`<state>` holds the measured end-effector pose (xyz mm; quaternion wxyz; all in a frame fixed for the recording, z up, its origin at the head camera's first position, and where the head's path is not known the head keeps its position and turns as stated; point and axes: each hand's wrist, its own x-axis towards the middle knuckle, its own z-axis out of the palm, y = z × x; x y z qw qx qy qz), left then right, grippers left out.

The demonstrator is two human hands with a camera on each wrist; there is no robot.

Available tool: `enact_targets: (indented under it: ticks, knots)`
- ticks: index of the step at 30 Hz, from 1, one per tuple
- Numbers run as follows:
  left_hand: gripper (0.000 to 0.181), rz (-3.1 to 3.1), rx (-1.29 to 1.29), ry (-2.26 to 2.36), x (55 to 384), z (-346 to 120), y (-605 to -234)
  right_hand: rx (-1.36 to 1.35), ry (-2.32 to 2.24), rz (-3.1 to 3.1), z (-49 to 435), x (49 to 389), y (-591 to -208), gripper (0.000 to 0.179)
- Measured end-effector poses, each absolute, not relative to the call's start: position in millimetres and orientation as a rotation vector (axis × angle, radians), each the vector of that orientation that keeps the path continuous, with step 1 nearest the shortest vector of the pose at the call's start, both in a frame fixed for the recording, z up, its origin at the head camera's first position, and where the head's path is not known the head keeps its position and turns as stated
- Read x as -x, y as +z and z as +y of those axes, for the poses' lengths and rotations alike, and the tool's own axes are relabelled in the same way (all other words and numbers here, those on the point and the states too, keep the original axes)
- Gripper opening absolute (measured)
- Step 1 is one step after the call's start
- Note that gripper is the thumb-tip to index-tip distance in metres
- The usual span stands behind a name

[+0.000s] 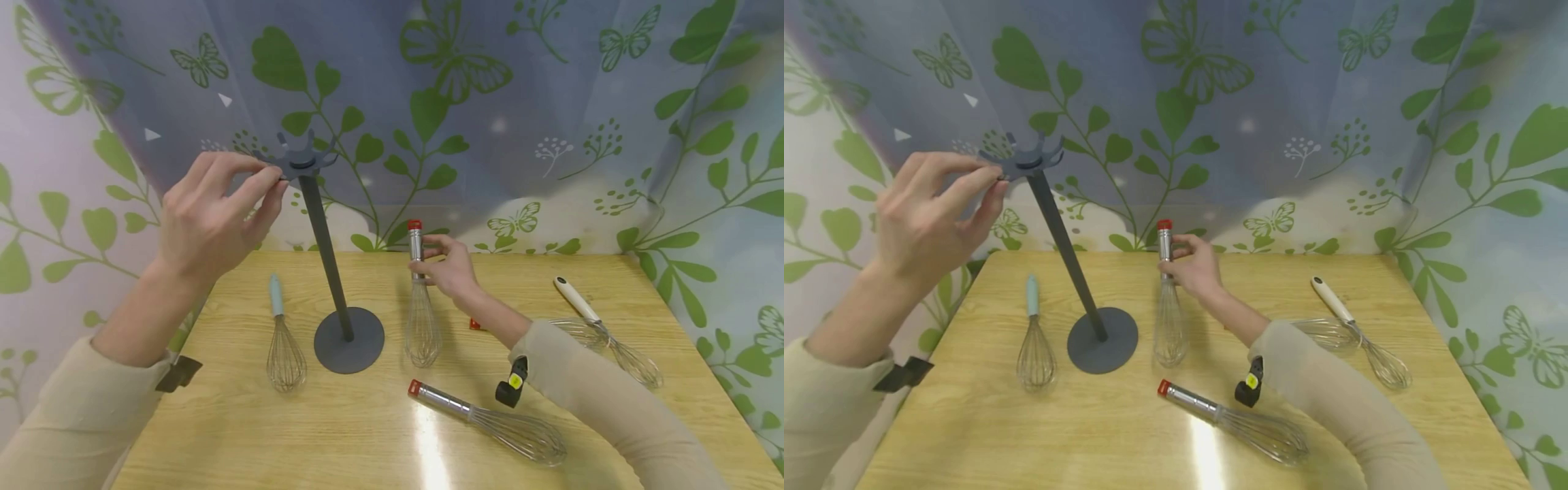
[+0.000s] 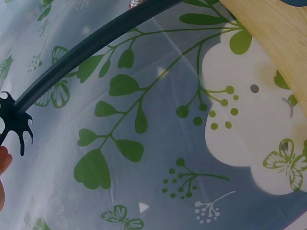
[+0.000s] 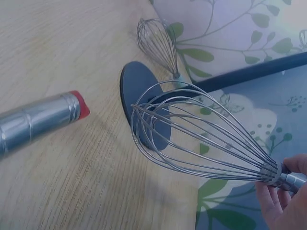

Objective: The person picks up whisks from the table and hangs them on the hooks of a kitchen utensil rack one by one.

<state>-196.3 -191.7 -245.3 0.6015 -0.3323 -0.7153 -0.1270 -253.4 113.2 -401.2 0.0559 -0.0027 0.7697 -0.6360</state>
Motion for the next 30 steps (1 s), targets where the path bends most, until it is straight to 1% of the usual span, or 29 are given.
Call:
enact_targets:
  ticks: [11,30]
  knots:
    - [0.007,-1.635,0.737,-0.287,196,-190,-245,0.059,-1.939,2.328,105,242,-388,0.063]
    - [0.007,-1.630,0.694,-0.284,197,-190,-246,0.112,-2.006,2.249,93,225,-368,0.065]
